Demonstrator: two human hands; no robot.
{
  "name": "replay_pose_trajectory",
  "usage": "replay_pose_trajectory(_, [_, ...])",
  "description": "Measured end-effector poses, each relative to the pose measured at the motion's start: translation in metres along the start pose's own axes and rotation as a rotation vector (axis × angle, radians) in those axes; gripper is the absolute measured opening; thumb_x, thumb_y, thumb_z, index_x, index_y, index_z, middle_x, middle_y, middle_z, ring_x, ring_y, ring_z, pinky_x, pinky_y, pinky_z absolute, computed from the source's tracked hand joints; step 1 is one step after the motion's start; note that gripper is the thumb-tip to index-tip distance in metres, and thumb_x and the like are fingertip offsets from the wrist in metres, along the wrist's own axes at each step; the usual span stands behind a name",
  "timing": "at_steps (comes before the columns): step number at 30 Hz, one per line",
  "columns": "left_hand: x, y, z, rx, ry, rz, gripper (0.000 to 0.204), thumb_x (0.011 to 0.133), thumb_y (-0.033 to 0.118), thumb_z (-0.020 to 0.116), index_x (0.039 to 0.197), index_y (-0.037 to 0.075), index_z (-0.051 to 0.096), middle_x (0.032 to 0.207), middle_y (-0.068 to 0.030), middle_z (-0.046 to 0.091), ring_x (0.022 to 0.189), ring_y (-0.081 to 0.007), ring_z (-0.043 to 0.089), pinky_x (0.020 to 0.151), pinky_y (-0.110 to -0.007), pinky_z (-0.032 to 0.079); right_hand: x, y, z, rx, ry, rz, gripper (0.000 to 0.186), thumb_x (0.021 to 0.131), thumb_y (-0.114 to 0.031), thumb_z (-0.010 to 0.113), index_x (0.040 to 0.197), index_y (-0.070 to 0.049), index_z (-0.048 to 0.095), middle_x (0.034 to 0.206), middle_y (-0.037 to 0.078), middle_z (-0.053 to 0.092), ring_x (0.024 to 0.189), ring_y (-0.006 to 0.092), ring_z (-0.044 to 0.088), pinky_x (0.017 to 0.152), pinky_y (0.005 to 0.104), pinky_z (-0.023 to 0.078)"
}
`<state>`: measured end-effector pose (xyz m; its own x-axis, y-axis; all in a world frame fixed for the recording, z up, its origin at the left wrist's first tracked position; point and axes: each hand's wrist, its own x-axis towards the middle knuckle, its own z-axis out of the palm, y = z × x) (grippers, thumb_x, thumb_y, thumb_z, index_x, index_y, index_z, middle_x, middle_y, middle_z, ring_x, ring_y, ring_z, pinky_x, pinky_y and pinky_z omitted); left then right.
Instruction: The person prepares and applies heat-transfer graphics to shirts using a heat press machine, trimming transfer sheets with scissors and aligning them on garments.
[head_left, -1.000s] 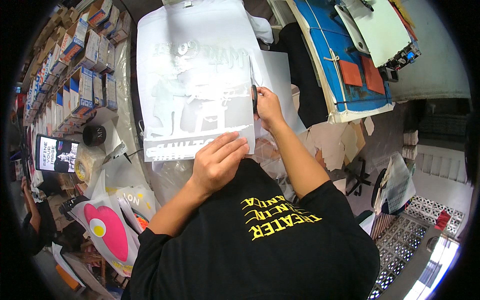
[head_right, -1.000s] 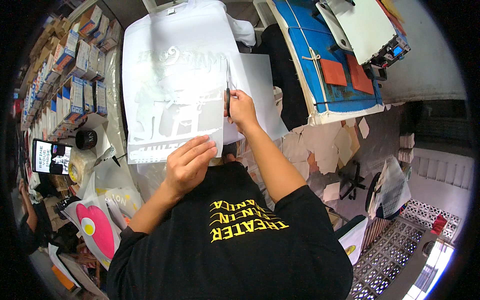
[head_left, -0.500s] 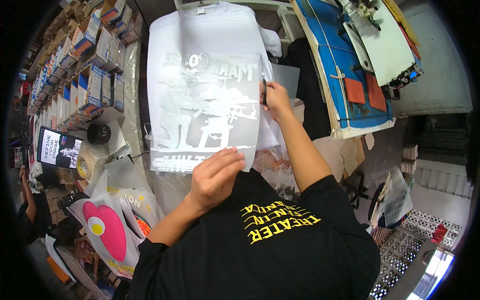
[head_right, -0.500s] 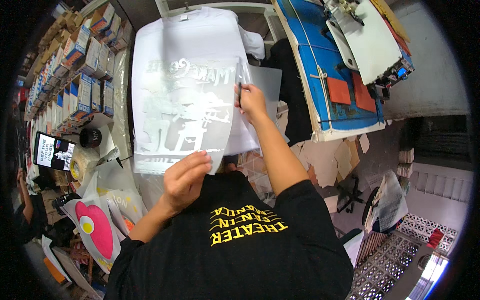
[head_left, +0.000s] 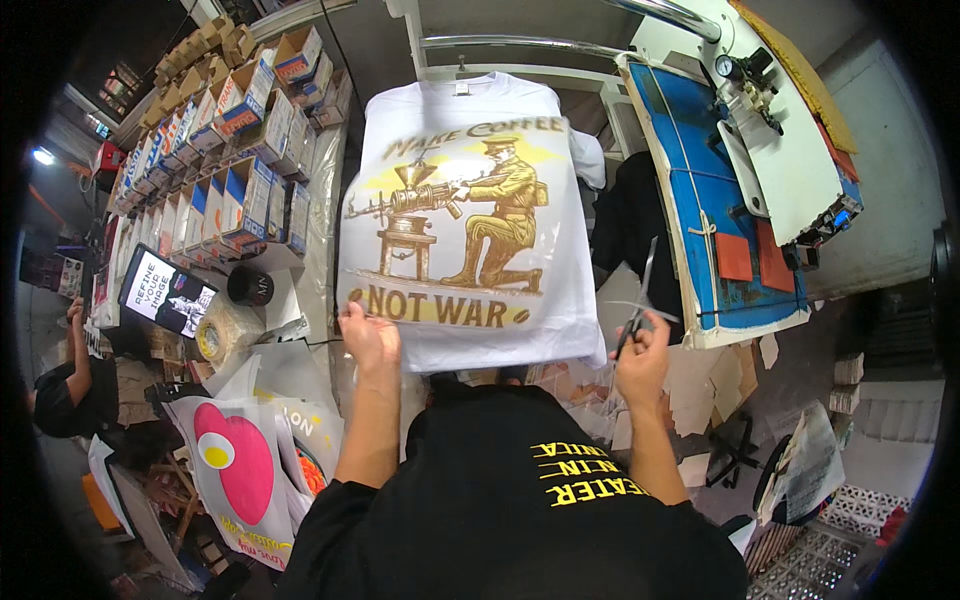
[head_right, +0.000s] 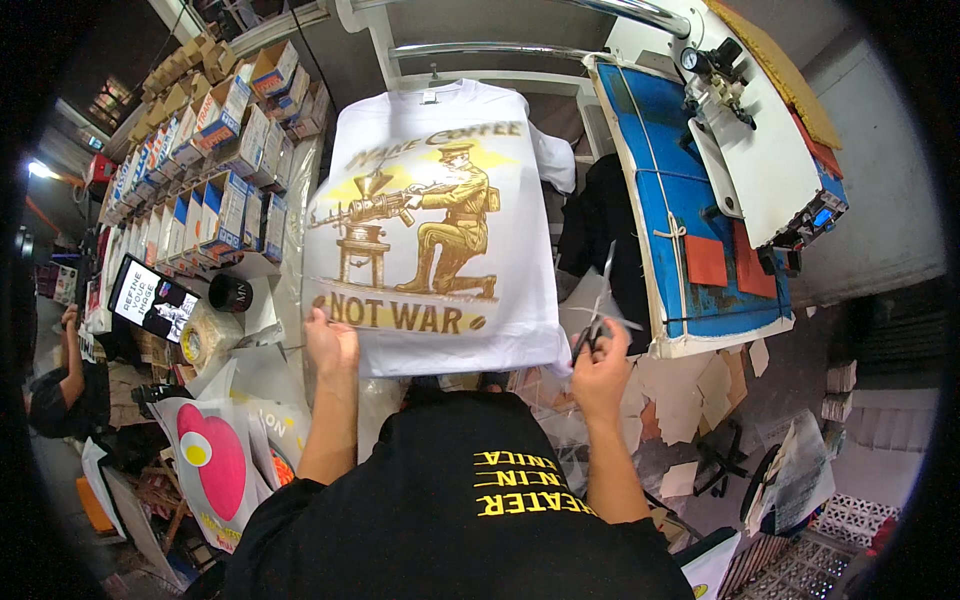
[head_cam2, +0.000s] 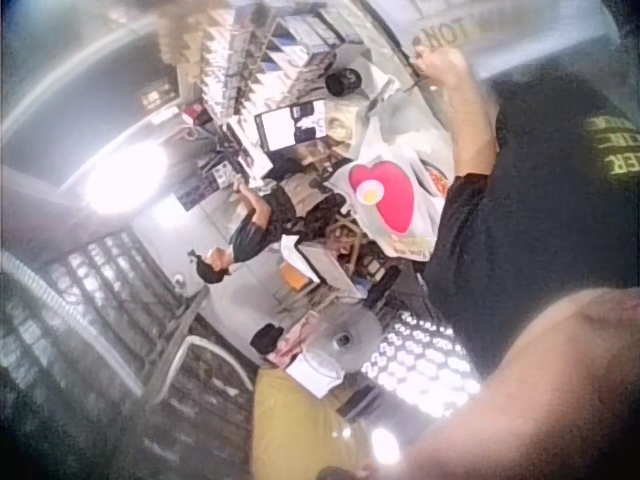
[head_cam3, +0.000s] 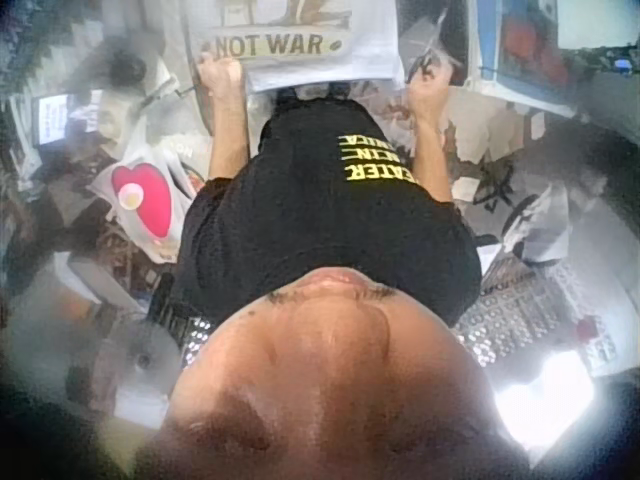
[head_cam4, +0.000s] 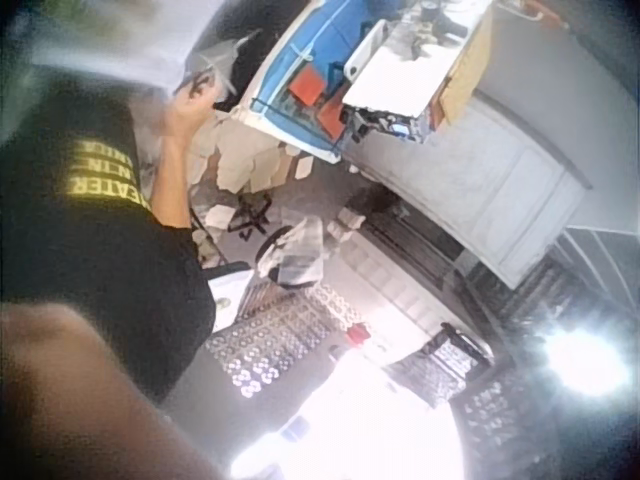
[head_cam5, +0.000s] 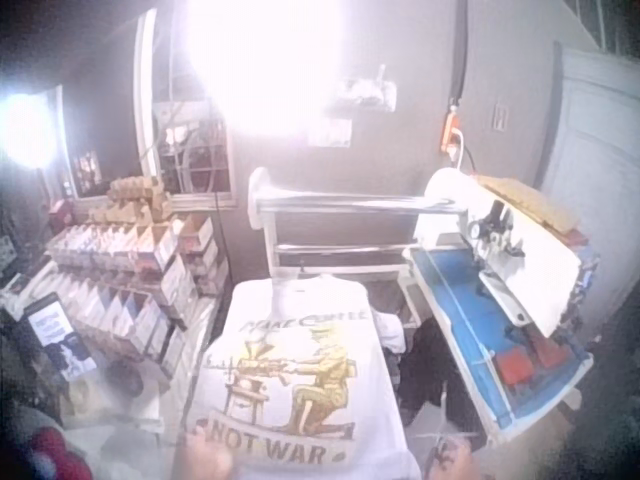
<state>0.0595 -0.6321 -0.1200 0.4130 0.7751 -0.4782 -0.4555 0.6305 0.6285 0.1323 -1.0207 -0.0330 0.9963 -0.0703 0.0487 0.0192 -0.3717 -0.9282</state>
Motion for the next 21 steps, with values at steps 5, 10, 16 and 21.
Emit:
replay_pose_trajectory(5, [-0.021,-0.025,-0.001,-0.024,-0.044,0.048,0.01,0.105,0.012,0.044,0.11,0.006,0.049,0.118,-0.0091,0.059,0.104,-0.0195,0.061,0.091,-0.034,0.054,0.054,-0.11,-0.063,-0.17,-0.085,-0.064,0.07,0.09,0.011,0.055,0.153,-0.011,0.034,0.083,0.008,0.065,0.07,0.0115,0.065,0.058,0.0227,0.05])
replay_pose_trajectory(10, [-0.069,-0.004,0.008,0.633,-0.033,0.47,0.029,0.094,0.0,0.055,0.122,0.004,0.051,0.126,-0.0173,0.056,0.119,-0.031,0.055,0.101,-0.041,0.047,0.078,-0.178,-0.182,-0.542,-0.615,-0.02,0.042,0.071,0.0,0.066,0.114,-0.001,0.069,0.079,0.008,0.067,0.074,0.0126,0.062,0.07,0.027,0.048])
replay_pose_trajectory(16, [-0.026,0.044,0.033,1.593,-0.993,1.142,0.043,0.084,0.009,0.068,0.126,0.006,0.059,0.139,-0.0186,0.051,0.134,-0.0434,0.042,0.114,-0.052,0.031,0.219,-0.236,-0.265,-0.734,0.216,-0.633,0.036,0.107,-0.013,0.042,0.138,-0.007,0.057,0.134,0.011,0.061,0.119,0.0189,0.059,0.104,0.033,0.043])
replay_pose_trajectory(21, [-0.001,0.029,0.034,1.802,-1.097,1.051,0.055,0.088,0.026,0.066,0.139,0.009,0.053,0.15,-0.0196,0.042,0.142,-0.043,0.033,0.118,-0.057,0.022,0.415,-0.236,-0.286,-1.233,0.453,-0.544,0.034,0.096,-0.024,0.058,0.127,-0.013,0.064,0.12,0.016,0.068,0.11,0.0339,0.065,0.092,0.041,0.05])
